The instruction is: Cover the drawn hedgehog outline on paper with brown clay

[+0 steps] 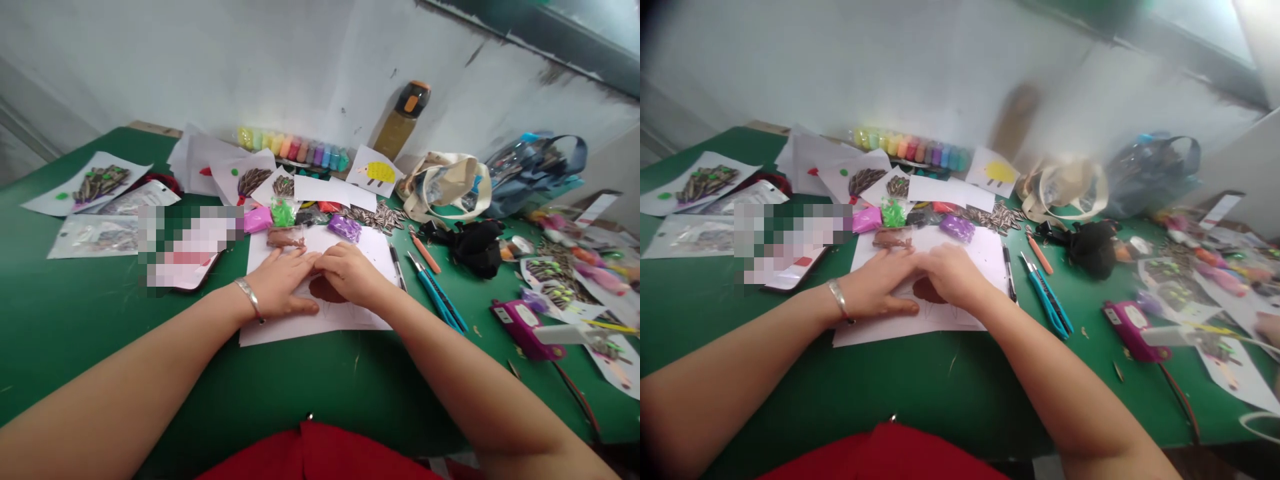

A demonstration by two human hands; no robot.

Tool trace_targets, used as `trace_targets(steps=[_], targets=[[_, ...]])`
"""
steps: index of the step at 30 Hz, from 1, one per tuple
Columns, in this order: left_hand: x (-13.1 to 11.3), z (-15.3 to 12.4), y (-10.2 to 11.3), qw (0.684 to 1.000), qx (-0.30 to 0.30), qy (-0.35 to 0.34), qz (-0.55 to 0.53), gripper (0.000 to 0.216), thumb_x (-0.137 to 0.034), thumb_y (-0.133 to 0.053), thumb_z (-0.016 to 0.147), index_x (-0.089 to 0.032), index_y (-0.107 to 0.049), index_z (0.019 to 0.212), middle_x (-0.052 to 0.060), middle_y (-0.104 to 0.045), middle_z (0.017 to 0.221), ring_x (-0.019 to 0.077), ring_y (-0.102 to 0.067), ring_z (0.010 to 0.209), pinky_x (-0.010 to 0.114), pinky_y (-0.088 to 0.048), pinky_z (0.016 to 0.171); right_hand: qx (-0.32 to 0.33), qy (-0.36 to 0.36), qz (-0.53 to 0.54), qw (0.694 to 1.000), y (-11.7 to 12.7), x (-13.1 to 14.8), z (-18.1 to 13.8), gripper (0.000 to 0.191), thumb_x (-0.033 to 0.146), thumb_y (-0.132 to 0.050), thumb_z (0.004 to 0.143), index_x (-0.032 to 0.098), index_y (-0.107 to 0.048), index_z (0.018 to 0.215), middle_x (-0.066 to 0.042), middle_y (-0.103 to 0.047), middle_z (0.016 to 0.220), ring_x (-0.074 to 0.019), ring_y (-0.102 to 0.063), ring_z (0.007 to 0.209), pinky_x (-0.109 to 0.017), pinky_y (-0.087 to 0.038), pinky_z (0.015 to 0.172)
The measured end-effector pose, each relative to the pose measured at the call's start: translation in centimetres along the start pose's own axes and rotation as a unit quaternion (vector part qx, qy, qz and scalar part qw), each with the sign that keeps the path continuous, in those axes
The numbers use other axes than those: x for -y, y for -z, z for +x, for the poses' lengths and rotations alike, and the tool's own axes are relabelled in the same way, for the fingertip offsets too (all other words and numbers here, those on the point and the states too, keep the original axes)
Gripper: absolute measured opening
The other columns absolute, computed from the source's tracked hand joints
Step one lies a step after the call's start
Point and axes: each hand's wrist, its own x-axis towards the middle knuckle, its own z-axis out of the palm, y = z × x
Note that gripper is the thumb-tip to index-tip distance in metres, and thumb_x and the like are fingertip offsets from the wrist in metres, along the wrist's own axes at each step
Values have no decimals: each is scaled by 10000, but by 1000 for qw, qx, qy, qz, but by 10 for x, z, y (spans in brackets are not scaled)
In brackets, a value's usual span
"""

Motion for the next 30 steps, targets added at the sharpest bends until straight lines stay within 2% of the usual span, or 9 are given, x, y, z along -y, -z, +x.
trace_targets(steps=[3, 5, 12, 15, 17, 21, 26, 30], targets=[[2, 0, -2, 1000, -5, 13, -19, 979, -570, -631, 764, -160, -146, 1508, 148, -289, 1546, 328, -260, 1405, 470, -208, 1089, 6, 12, 10, 1000, -4, -1, -2, 250, 107, -446, 876, 181, -674, 805, -58, -648, 793, -185, -502, 767, -311, -348, 710], [2, 0, -3, 999, -2, 20, -25, 1013, -579, -630, 757, -142, -119, 1514, 157, -270, 1552, 326, -238, 1416, 473, -184, 1102, 7, 17, 18, 1000, -4, -2, -4, 251, 112, -453, 876, 180, -660, 750, -59, -638, 783, -185, -501, 780, -311, -347, 718], [0, 1, -1, 999, 0, 21, -35, 1030, -579, -652, 734, -164, -129, 1518, 154, -331, 1525, 322, -283, 1394, 448, -208, 1092, -16, 36, 47, 998, -3, -1, 1, 251, 124, -444, 892, 175, -659, 772, -68, -654, 823, -191, -492, 775, -320, -361, 723], [1, 1, -2, 999, -2, 24, -35, 1035, -580, -651, 733, -156, -126, 1518, 154, -321, 1530, 323, -268, 1402, 450, -178, 1105, 5, 49, 63, 997, -3, -2, 2, 249, 133, -454, 898, 176, -651, 752, -58, -644, 795, -188, -505, 781, -317, -369, 736], [2, 1, -2, 999, -1, 23, -34, 1028, -580, -647, 736, -157, -129, 1517, 148, -298, 1543, 323, -252, 1408, 453, -159, 1112, 13, 48, 68, 996, -3, -4, 1, 253, 123, -450, 898, 177, -651, 754, -52, -643, 787, -185, -513, 782, -316, -373, 747], [1, 1, -1, 999, 0, 17, -34, 1010, -563, -658, 742, -179, -136, 1517, 130, -303, 1544, 319, -270, 1399, 444, -189, 1099, -12, 48, 73, 996, -2, -7, 0, 267, 106, -431, 895, 173, -653, 762, -62, -664, 824, -181, -517, 770, -318, -378, 743], [0, 1, 2, 1000, 6, 11, -27, 953, -552, -656, 758, -188, -192, 1506, 131, -328, 1532, 341, -287, 1387, 465, -220, 1078, 20, 39, 78, 996, 0, -7, -1, 253, 117, -451, 903, 194, -667, 797, -44, -676, 850, -184, -530, 803, -324, -376, 754], [1, 1, 0, 1000, 5, 6, -21, 929, -553, -658, 761, -205, -213, 1499, 131, -339, 1526, 350, -282, 1389, 476, -241, 1064, 8, 25, 70, 997, 1, -4, -2, 262, 121, -444, 914, 191, -682, 829, -60, -682, 886, -193, -534, 840, -329, -376, 758]])
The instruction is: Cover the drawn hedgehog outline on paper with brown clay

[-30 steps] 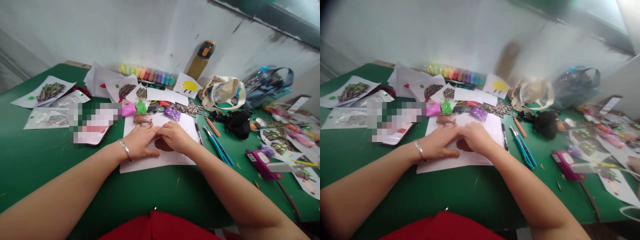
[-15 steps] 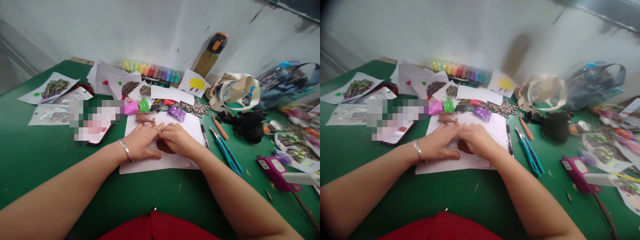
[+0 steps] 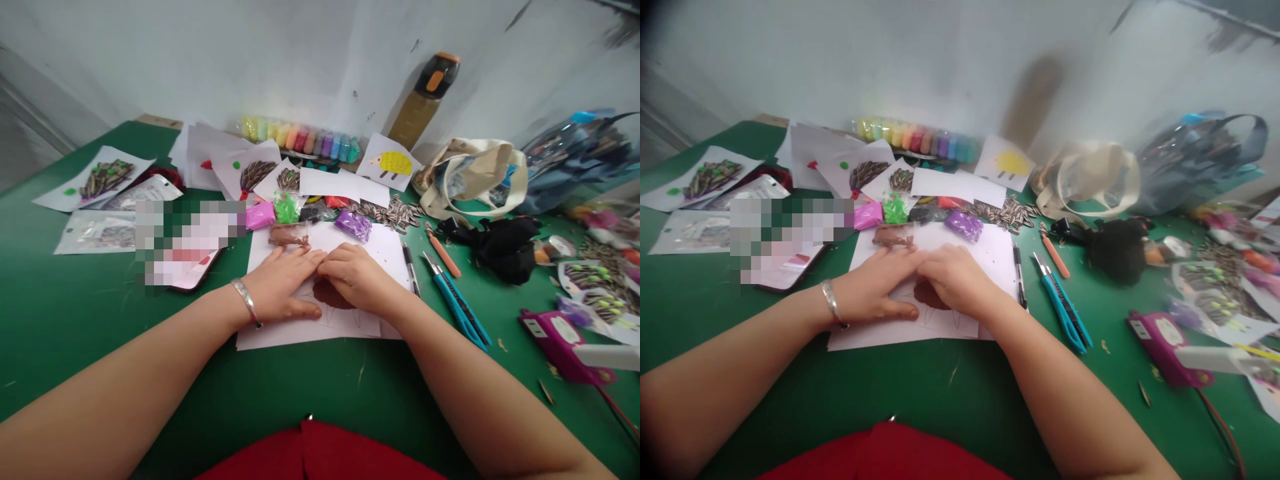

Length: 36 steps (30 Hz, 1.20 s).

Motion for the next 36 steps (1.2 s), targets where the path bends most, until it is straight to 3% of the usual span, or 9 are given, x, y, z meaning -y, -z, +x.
trace_targets(steps=[6, 9, 17, 23, 28, 33, 36], targets=[[2, 0, -1, 999, 27, 10, 28, 883, -605, -595, 795, -183, -247, 1488, 132, -258, 1560, 332, -218, 1426, 502, -172, 1103, 21, 2, -22, 1000, 2, 3, -3, 250, 148, -435, 929, 179, -678, 880, -69, -666, 862, -197, -527, 827, -326, -378, 762], [2, -1, -2, 999, 34, 6, 42, 859, -618, -564, 812, -200, -247, 1493, 126, -233, 1569, 336, -197, 1434, 500, -180, 1102, -10, -21, -39, 999, 4, 4, -4, 244, 166, -412, 939, 164, -655, 965, -83, -643, 876, -207, -521, 843, -334, -381, 766], [0, -4, -3, 997, 40, 0, 62, 832, -672, -375, 883, -140, -230, 1505, 137, -188, 1577, 349, -140, 1447, 546, -151, 1108, -58, -105, -21, 993, 11, 0, -12, 199, 198, -400, 940, 188, -595, 902, -73, -596, 869, -197, -518, 817, -315, -391, 731], [-1, -6, -4, 997, 35, 2, 61, 832, -708, -337, 873, -167, -257, 1501, 125, -182, 1580, 354, -130, 1447, 548, -127, 1116, -108, -146, -37, 983, 16, -2, -19, 243, 160, -421, 930, 188, -622, 1063, -84, -646, 957, -208, -574, 889, -332, -432, 784], [-1, -5, -5, 997, 37, 5, 70, 900, -719, -424, 830, -161, -231, 1509, 130, -145, 1587, 347, -120, 1451, 532, -111, 1128, -86, -169, -39, 981, 30, 18, -30, 202, 139, -485, 895, 195, -679, 906, -65, -666, 897, -194, -604, 820, -325, -463, 745], [-1, -4, -7, 997, 22, 3, 68, 915, -708, -462, 818, -132, -256, 1498, 160, -182, 1575, 367, -161, 1438, 529, -153, 1117, -122, -160, 39, 979, 19, 47, -46, 297, 84, -446, 904, 237, -674, 1017, -49, -671, 938, -184, -607, 901, -336, -498, 813], [-2, -4, -7, 998, 18, -2, 68, 888, -699, -475, 820, -148, -281, 1489, 151, -209, 1571, 369, -169, 1435, 531, -154, 1117, -111, -145, 71, 981, 8, 56, -48, 333, 84, -406, 919, 238, -659, 1071, -52, -680, 1054, -191, -599, 1007, -363, -501, 885]])
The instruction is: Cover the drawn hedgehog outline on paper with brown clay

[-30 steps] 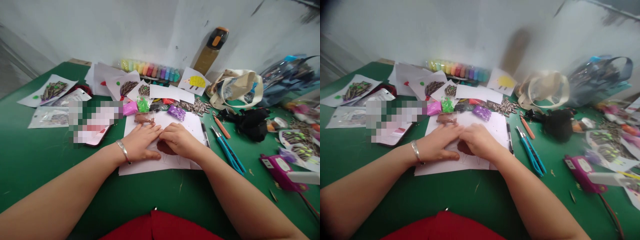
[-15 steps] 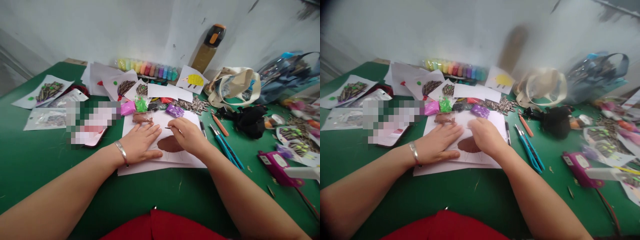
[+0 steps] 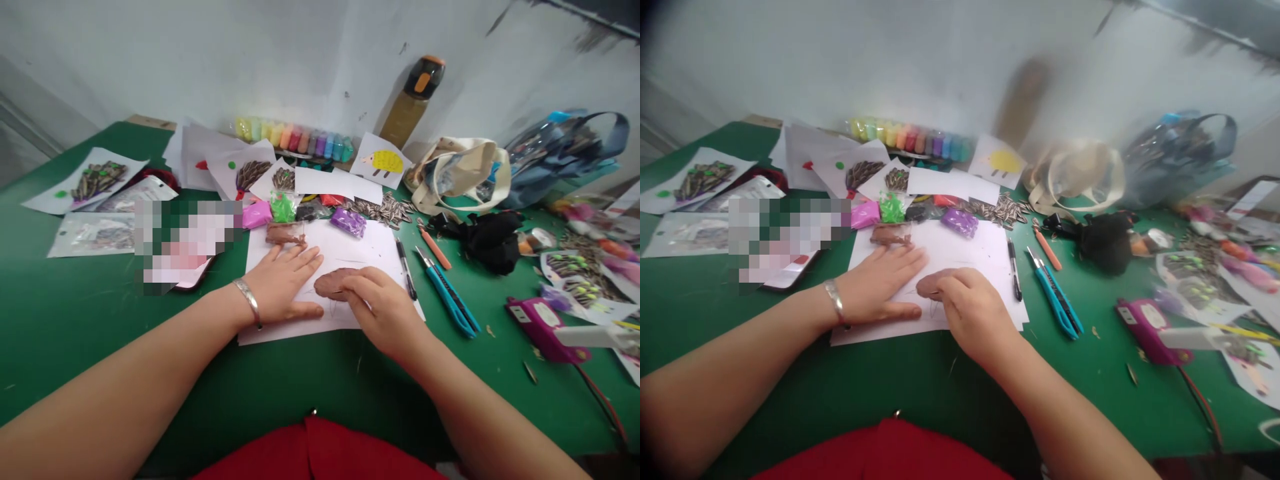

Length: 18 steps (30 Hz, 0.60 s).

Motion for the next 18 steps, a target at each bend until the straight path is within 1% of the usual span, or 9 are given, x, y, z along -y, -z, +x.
trace_targets(steps=[4, 8, 10, 15, 18], targets=[[0, 0, 0, 1000, 4, 4, -2, 885, -702, -474, 818, -156, -282, 1488, 148, -208, 1572, 362, -156, 1441, 523, -137, 1124, 4, 13, -19, 1000, -10, -1, 0, 342, 81, -412, 920, 234, -657, 1103, -56, -680, 1075, -204, -597, 1027, -389, -486, 911], [1, 0, -2, 1000, 4, 2, -3, 885, -709, -454, 822, -157, -274, 1490, 138, -184, 1578, 357, -152, 1442, 533, -122, 1123, 2, 34, -68, 997, -16, -6, -1, 336, 63, -441, 909, 236, -646, 1112, -56, -674, 1095, -215, -587, 1016, -396, -470, 884], [1, 1, -3, 1000, 7, 5, 0, 893, -713, -443, 824, -154, -259, 1495, 134, -165, 1583, 353, -149, 1443, 534, -119, 1122, 7, 46, -86, 995, -17, -8, -2, 330, 59, -446, 910, 226, -637, 1121, -61, -672, 1105, -217, -581, 1018, -392, -462, 873], [-1, 1, -1, 1000, 17, 9, 6, 892, -716, -430, 830, -146, -262, 1495, 125, -147, 1587, 345, -130, 1449, 526, -124, 1127, 50, 91, -112, 988, -14, -13, -2, 269, 110, -430, 949, 202, -621, 1115, -72, -658, 1157, -215, -561, 1061, -390, -438, 874], [-1, 1, 0, 1000, 18, 9, 6, 895, -713, -439, 827, -145, -260, 1496, 129, -147, 1587, 349, -134, 1447, 525, -126, 1127, 62, 97, -128, 985, -12, -16, -3, 248, 124, -434, 955, 193, -623, 1101, -72, -653, 1167, -218, -552, 1071, -389, -432, 854]])
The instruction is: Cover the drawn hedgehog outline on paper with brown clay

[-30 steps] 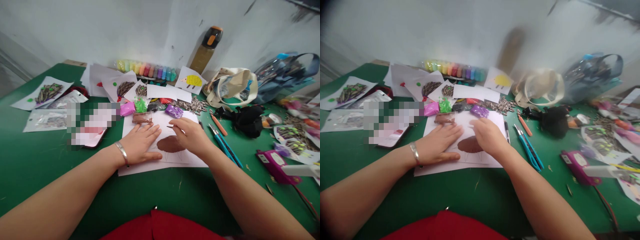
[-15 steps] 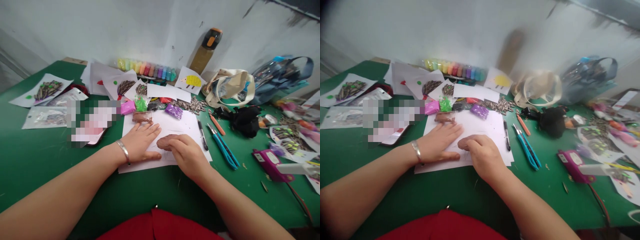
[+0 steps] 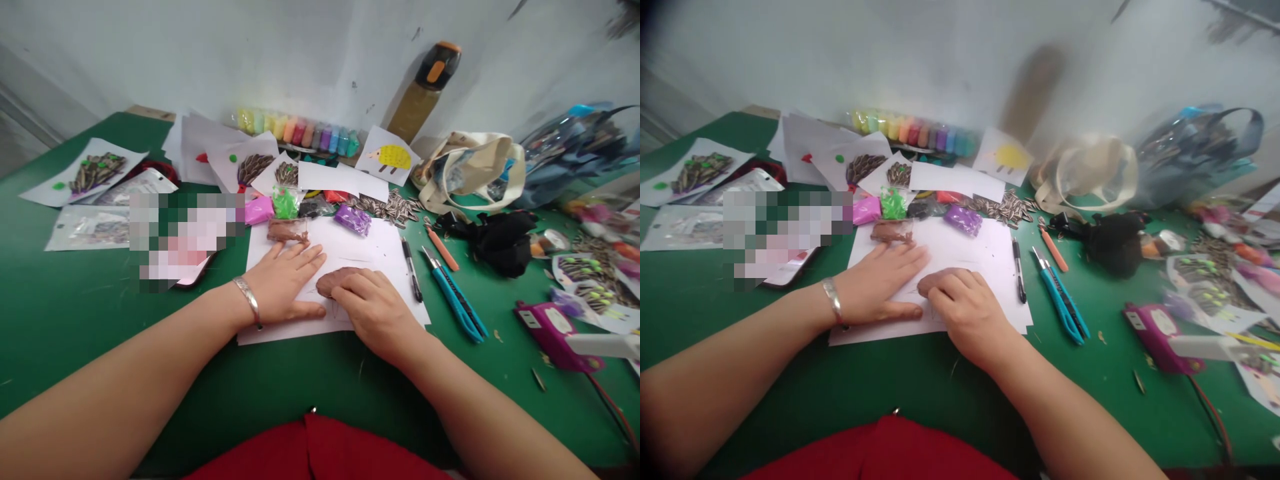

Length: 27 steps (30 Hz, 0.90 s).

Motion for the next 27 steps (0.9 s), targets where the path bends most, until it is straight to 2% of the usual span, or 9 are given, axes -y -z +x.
trace_targets(steps=[10, 15, 22, 27], targets=[[1, 0, -1, 1000, -13, -3, -4, 898, -711, -460, 818, -148, -272, 1492, 132, -172, 1584, 360, -158, 1437, 506, -143, 1118, -7, -50, 28, 998, 9, 0, -1, 305, 119, -436, 951, 246, -634, 1145, -42, -652, 1190, -202, -574, 1062, -376, -442, 880], [1, 0, 0, 1000, -7, -3, 2, 892, -713, -446, 826, -148, -270, 1494, 121, -153, 1587, 349, -149, 1442, 499, -142, 1121, 16, -29, 34, 999, 8, 1, -2, 398, 47, -405, 912, 230, -611, 1199, -52, -636, 1230, -207, -545, 1155, -382, -449, 908], [1, -1, -1, 1000, -16, -4, -6, 881, -712, -455, 819, -159, -293, 1485, 129, -200, 1577, 365, -175, 1433, 505, -155, 1116, 16, -55, 41, 998, 6, 7, -1, 407, 25, -402, 884, 214, -611, 1178, -62, -632, 1235, -217, -552, 1137, -403, -458, 919], [1, 0, -1, 1000, -9, -3, 8, 887, -725, -424, 826, -154, -279, 1489, 120, -161, 1586, 352, -167, 1436, 495, -153, 1116, -2, -51, 70, 996, 5, 9, 1, 373, 28, -409, 881, 193, -627, 1135, -71, -649, 1191, -215, -561, 1121, -405, -467, 925]])
